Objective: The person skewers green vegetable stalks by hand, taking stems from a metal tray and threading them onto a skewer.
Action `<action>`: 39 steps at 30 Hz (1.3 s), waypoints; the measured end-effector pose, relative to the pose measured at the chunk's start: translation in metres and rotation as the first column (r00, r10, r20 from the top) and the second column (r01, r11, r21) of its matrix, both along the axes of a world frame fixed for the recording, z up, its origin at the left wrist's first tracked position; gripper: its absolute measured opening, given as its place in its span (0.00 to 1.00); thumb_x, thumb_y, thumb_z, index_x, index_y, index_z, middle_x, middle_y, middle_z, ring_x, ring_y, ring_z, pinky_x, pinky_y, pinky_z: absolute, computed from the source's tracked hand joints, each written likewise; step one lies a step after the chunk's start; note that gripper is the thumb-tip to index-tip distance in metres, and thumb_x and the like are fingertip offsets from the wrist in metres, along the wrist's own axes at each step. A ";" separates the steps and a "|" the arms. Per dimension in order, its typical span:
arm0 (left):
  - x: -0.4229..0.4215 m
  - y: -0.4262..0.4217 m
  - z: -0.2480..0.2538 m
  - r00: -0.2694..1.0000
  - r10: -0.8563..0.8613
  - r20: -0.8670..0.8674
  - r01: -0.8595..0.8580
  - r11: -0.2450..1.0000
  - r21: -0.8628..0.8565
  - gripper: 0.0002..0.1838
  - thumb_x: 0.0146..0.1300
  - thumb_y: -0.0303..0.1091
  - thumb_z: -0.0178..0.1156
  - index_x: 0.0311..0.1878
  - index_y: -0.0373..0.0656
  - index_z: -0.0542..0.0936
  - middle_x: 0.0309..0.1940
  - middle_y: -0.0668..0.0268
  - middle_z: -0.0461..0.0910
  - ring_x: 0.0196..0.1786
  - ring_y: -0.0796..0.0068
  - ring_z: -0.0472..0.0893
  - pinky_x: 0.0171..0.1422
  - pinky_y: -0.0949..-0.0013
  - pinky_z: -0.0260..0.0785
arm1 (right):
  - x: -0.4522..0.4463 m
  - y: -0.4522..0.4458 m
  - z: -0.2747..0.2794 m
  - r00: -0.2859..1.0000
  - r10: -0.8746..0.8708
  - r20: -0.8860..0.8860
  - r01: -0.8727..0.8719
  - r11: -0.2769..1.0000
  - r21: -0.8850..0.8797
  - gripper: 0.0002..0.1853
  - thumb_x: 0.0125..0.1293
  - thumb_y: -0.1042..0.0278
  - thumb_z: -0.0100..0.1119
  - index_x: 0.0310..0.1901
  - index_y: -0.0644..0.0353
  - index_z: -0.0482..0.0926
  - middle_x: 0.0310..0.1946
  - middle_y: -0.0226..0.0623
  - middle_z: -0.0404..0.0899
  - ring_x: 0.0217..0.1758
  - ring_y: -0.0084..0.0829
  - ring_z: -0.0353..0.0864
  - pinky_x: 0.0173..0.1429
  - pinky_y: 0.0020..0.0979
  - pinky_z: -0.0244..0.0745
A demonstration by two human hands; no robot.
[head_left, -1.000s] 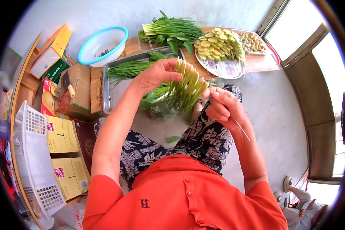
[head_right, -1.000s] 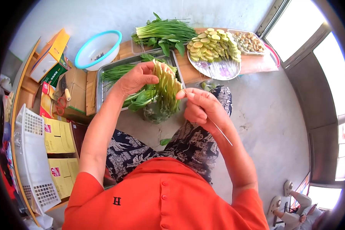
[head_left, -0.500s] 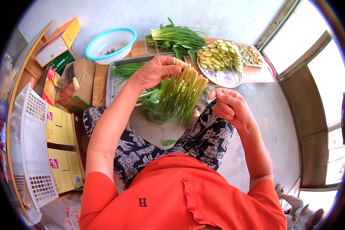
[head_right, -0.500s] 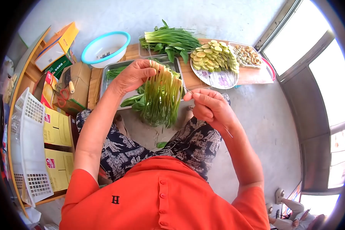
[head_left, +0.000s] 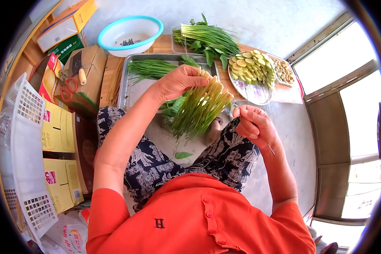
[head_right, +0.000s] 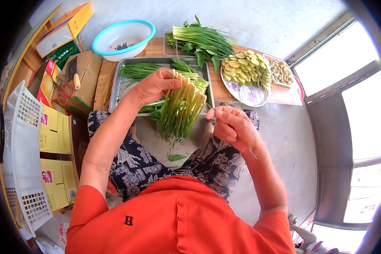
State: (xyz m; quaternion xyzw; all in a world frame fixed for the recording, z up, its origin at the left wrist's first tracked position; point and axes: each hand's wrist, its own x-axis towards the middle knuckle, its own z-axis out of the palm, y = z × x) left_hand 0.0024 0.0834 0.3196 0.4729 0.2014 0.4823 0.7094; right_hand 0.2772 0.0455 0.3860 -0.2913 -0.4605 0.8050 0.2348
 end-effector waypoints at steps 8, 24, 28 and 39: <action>-0.027 0.017 -0.014 0.991 0.128 -0.036 -0.125 0.990 0.070 0.25 0.64 0.46 0.63 0.57 0.37 0.77 0.48 0.65 0.81 0.49 0.77 0.79 0.57 0.72 0.68 | -0.005 0.043 0.018 0.995 -0.098 -0.011 0.098 0.992 0.074 0.12 0.73 0.67 0.44 0.43 0.64 0.77 0.09 0.17 0.54 0.10 0.14 0.51 0.18 0.20 0.49; -0.075 0.026 -0.031 0.869 0.495 -0.018 -0.483 0.839 -0.251 0.20 0.69 0.46 0.55 0.50 0.37 0.79 0.42 0.63 0.81 0.40 0.73 0.81 0.48 0.69 0.73 | -0.123 0.320 0.060 0.742 -0.670 0.020 0.322 0.382 0.866 0.12 0.68 0.65 0.51 0.44 0.59 0.84 0.16 0.25 0.66 0.18 0.15 0.62 0.22 0.19 0.56; -0.075 0.026 -0.029 0.879 0.474 -0.056 -0.472 0.847 -0.246 0.20 0.69 0.46 0.55 0.49 0.37 0.79 0.41 0.64 0.81 0.39 0.73 0.81 0.48 0.69 0.73 | -0.191 0.424 -0.102 0.609 -0.769 0.193 -0.224 0.067 0.972 0.10 0.65 0.67 0.49 0.35 0.51 0.84 0.31 0.39 0.84 0.30 0.36 0.82 0.34 0.38 0.76; -0.088 0.019 -0.033 0.834 0.534 -0.139 -0.552 0.805 -0.220 0.18 0.71 0.42 0.53 0.48 0.36 0.79 0.41 0.63 0.81 0.39 0.75 0.81 0.47 0.70 0.74 | -0.266 0.413 -0.229 0.433 -0.745 0.508 -0.158 0.492 0.856 0.17 0.63 0.51 0.49 0.37 0.54 0.82 0.39 0.50 0.82 0.45 0.53 0.79 0.50 0.50 0.73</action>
